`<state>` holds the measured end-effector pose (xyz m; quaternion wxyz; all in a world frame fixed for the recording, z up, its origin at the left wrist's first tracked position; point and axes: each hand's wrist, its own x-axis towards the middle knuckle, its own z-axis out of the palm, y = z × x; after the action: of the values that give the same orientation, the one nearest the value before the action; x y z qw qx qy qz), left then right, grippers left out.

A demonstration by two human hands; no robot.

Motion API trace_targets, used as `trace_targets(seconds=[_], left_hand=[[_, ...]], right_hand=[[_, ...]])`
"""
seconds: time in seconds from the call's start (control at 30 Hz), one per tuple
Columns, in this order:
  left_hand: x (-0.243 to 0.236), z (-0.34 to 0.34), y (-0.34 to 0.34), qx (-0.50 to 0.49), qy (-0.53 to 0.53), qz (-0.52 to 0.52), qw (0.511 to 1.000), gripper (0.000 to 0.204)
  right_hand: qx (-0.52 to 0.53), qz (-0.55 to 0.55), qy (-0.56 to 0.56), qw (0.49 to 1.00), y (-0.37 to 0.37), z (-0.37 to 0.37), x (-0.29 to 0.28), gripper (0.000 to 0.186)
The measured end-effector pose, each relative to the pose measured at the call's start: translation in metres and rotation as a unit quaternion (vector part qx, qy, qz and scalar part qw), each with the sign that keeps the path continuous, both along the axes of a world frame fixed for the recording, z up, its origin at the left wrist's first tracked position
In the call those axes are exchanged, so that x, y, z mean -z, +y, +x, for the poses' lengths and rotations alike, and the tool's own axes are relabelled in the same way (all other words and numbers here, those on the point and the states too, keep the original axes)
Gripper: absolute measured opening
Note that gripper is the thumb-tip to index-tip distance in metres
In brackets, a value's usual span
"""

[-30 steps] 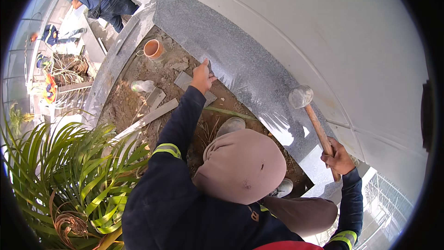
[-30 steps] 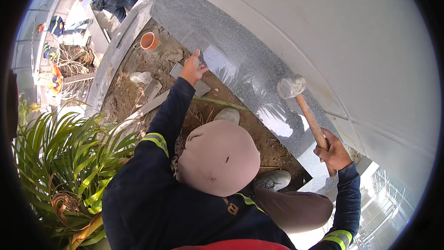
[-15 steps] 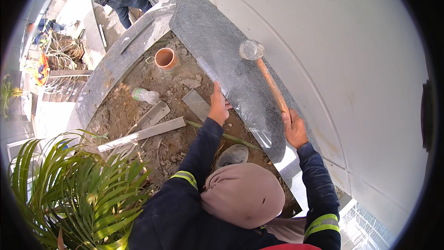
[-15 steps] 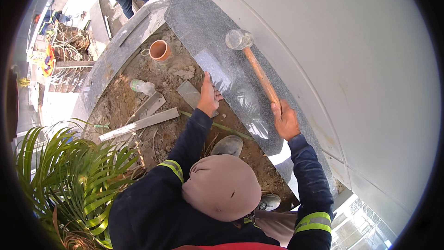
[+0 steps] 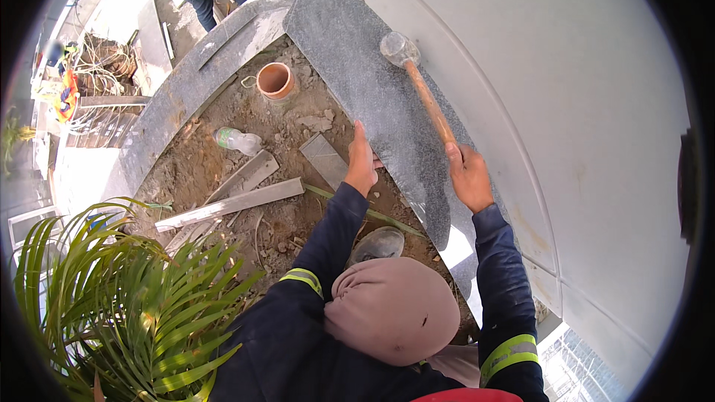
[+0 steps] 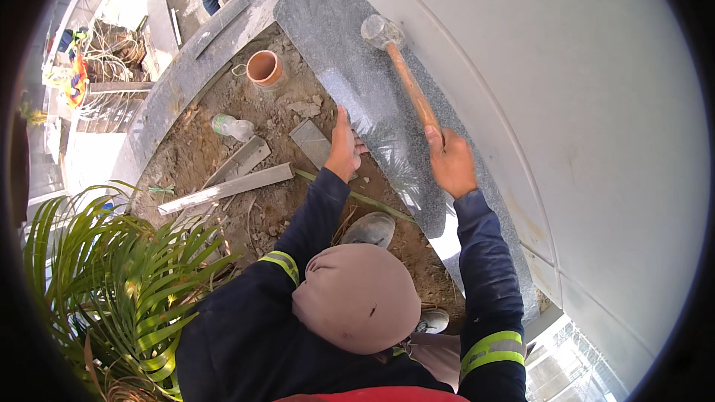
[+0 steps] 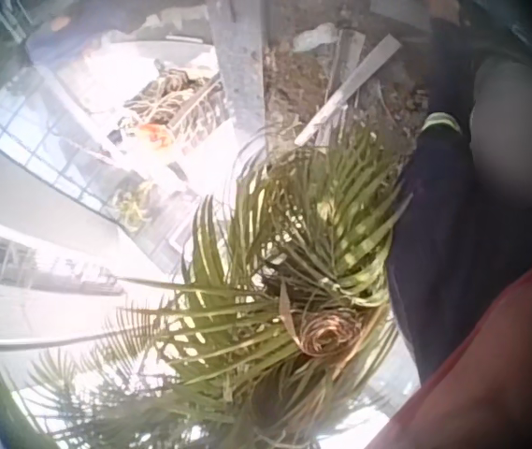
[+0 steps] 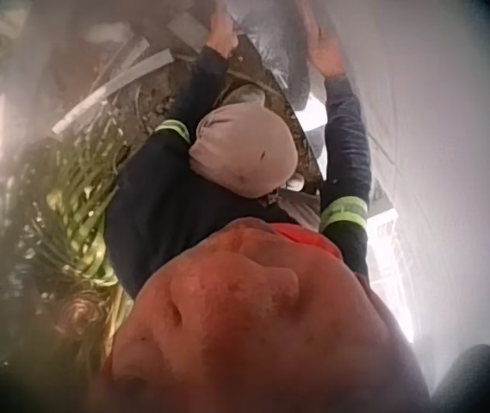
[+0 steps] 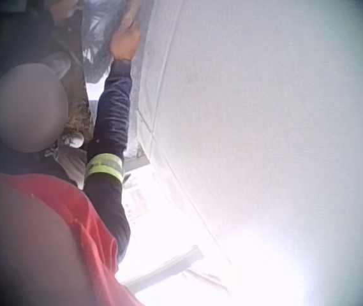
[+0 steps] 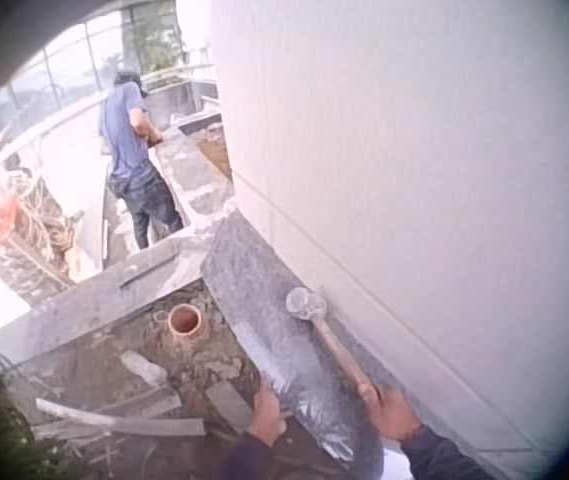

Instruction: The person kneels on a construction site and uses a rubber mallet to tap a gray stone slab into place on a curved surface. They then use a brush to sweep debris from the slab and a trowel to apply and smooth a white grout-like substance into the joints.

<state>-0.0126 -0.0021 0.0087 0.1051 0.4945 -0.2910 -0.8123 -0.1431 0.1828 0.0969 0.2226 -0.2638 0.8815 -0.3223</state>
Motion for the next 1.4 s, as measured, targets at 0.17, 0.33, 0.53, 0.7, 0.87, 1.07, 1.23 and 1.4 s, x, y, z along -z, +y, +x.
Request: trace_targets(seconds=[0.17,0.33,0.53,0.7,0.87,1.07,1.23,1.4], left_hand=[[-0.002,-0.006,0.003,0.013,0.016,-0.01,1.0,0.112],[0.013,0.003,-0.004,0.019,0.029,-0.002,0.999,0.108],[0.002,-0.003,-0.001,0.031,0.0,-0.012,0.999,0.111],[0.008,-0.002,0.0,0.012,-0.016,-0.004,1.0,0.112],[0.01,-0.002,-0.002,-0.012,-0.068,-0.006,0.998,0.098],[0.024,-0.005,-0.005,0.005,-0.01,-0.005,1.0,0.102],[-0.002,-0.002,0.003,0.013,-0.006,-0.023,1.0,0.11],[0.002,0.001,0.005,0.027,-0.006,-0.036,0.999,0.112]], right_hand=[[0.004,-0.007,0.015,1.0,-0.012,-0.006,0.016,0.052],[0.006,-0.003,-0.02,1.0,-0.042,-0.006,-0.007,0.053],[0.001,0.017,0.046,0.999,-0.044,-0.017,0.028,0.054],[-0.006,0.019,0.042,0.999,-0.047,0.012,0.006,0.055],[-0.001,0.029,0.017,0.999,-0.065,-0.005,-0.017,0.058],[-0.011,0.046,0.044,0.998,-0.036,-0.024,0.005,0.061],[-0.013,0.104,0.043,0.994,0.024,-0.016,-0.012,0.056],[-0.008,0.075,-0.01,0.997,0.138,0.008,0.016,0.053]])
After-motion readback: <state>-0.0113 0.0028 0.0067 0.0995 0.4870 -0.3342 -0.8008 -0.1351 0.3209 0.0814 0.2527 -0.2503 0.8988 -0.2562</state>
